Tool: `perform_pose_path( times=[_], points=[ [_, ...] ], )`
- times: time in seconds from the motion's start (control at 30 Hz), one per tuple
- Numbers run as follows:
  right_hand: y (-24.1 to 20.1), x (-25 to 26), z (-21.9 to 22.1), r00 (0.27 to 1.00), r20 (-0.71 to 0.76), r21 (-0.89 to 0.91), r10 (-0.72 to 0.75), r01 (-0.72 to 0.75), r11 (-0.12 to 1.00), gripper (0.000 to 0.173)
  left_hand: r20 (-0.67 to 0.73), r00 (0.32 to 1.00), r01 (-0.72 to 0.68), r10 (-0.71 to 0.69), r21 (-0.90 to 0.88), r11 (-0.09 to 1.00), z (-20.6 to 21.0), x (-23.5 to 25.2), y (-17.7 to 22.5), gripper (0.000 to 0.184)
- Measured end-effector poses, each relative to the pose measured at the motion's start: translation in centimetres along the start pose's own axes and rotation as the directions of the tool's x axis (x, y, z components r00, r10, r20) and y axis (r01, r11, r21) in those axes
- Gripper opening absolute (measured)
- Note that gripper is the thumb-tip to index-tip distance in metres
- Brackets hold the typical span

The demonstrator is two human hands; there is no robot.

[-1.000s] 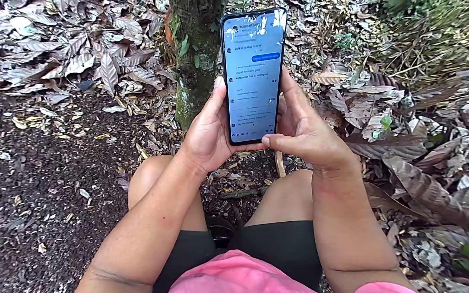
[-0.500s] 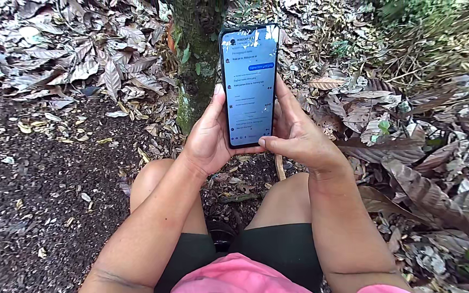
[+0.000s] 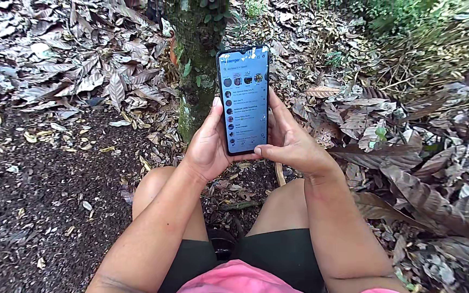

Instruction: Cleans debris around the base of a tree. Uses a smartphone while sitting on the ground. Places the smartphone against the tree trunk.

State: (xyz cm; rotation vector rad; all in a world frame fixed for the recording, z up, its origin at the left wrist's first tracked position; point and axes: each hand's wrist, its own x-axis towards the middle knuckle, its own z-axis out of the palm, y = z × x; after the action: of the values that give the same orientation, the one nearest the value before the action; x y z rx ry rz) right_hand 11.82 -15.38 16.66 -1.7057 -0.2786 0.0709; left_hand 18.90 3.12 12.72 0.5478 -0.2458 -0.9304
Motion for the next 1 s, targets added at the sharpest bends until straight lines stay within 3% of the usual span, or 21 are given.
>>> perform_pose_path(
  times=[0.3,0.43,0.57,0.7,0.83,1.0],
  points=[
    [-0.1,0.0,0.1,1.000,-0.006,-0.012,0.011,-0.011,1.000,0.115,0.027,0.999,-0.021,0.021,0.003,1.000,-0.1,-0.1,0.1,0.068],
    [-0.1,0.2,0.6,0.997,-0.078,-0.037,0.006,-0.009,0.999,0.110,-0.011,0.999,-0.039,0.040,0.047,0.998,0.0,0.1,0.1,0.067],
    [0.6,1.0,2.0,0.936,-0.352,-0.375,-0.028,-0.113,0.920,0.103,-0.059,0.993,-0.093,0.101,0.119,0.988,-0.4,0.8,0.1,0.064],
    [1.0,2.2,3.2,0.876,-0.477,-0.572,-0.070,-0.249,0.781,0.110,-0.166,0.976,-0.118,0.144,0.158,0.980,0.0,1.3,0.1,0.061],
    [1.1,3.7,3.7,0.869,-0.494,-0.575,-0.046,-0.286,0.766,0.111,-0.248,0.945,-0.163,0.214,0.214,0.963,0.3,1.6,0.1,0.055],
    [1.0,6.1,4.2,0.874,-0.485,-0.521,-0.022,-0.268,0.810,0.106,-0.237,0.919,-0.272,0.316,0.200,0.941,-0.1,1.7,0.5,0.052]
  ],
)
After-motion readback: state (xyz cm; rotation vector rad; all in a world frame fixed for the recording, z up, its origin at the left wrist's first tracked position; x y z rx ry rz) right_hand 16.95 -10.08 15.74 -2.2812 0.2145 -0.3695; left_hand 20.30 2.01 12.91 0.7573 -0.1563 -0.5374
